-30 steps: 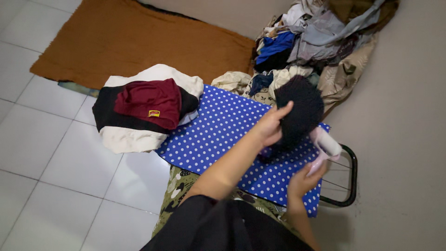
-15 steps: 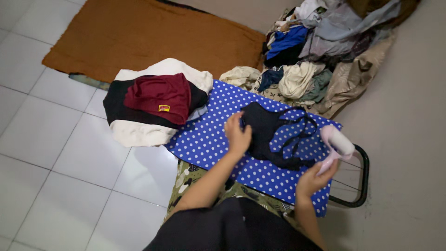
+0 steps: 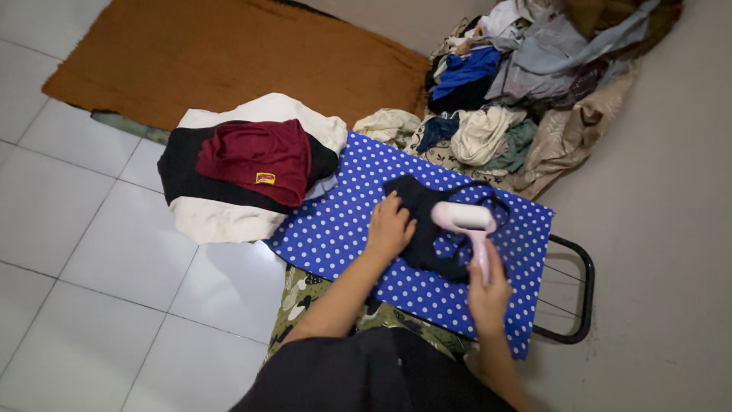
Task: The person uses a lint roller to remove lint from several garments laid on a blue polka-dotted ironing board. They roll the sticky surface over a black and white shirt, a maroon shirt, and a black bra, then place each item aside after treatment.
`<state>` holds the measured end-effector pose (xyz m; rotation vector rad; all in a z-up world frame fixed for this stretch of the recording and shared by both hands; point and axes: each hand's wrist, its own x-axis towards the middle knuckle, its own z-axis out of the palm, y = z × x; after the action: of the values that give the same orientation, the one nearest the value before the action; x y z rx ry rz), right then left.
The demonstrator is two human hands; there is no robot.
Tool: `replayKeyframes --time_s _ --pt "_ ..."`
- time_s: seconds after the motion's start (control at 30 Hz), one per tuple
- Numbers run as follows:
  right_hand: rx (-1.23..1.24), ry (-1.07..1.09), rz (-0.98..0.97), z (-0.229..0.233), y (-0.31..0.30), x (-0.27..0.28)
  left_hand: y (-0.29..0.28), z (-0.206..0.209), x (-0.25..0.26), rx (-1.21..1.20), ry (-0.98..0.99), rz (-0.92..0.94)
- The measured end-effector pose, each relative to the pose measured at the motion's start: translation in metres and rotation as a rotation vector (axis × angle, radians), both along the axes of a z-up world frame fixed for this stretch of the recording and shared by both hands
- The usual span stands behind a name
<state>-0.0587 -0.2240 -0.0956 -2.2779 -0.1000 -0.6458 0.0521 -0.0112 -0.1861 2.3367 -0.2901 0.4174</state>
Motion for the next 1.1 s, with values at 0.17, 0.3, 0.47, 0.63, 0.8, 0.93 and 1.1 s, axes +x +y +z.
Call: replayKeyframes --time_s 0.17,0.3,0.47,0.63,0.8,0.93,1.1 --pt "-0.232 0.367 -0.042 0.014 0.038 0.043 0.010 0.018 -0.003 0.065 0.051 0.009" --pt "-0.292 0.273 0.045 0.023 0.052 0.098 0.015 0.044 -0.005 0.082 0.222 -0.006" --pt "-0.469 0.451 0.051 0.042 0.056 0.116 0.029 0.058 -0.009 0.146 0.276 -0.012" --pt "-0.586 0.593 0.110 0.060 0.031 0.050 0.038 0.044 -0.006 0.263 0.260 -0.044" --pt "-0.609 0.764 0.107 0.081 0.005 -0.001 0.036 0.032 -0.008 0.280 0.172 -0.032" --pt "-0.362 0.640 0.054 0.095 -0.022 -0.020 0.041 0.032 -0.008 0.091 0.165 0.062" --pt "-0.168 0.329 -0.142 0.102 -0.045 -0.024 0.040 0.036 0.026 -0.188 0.281 0.276"
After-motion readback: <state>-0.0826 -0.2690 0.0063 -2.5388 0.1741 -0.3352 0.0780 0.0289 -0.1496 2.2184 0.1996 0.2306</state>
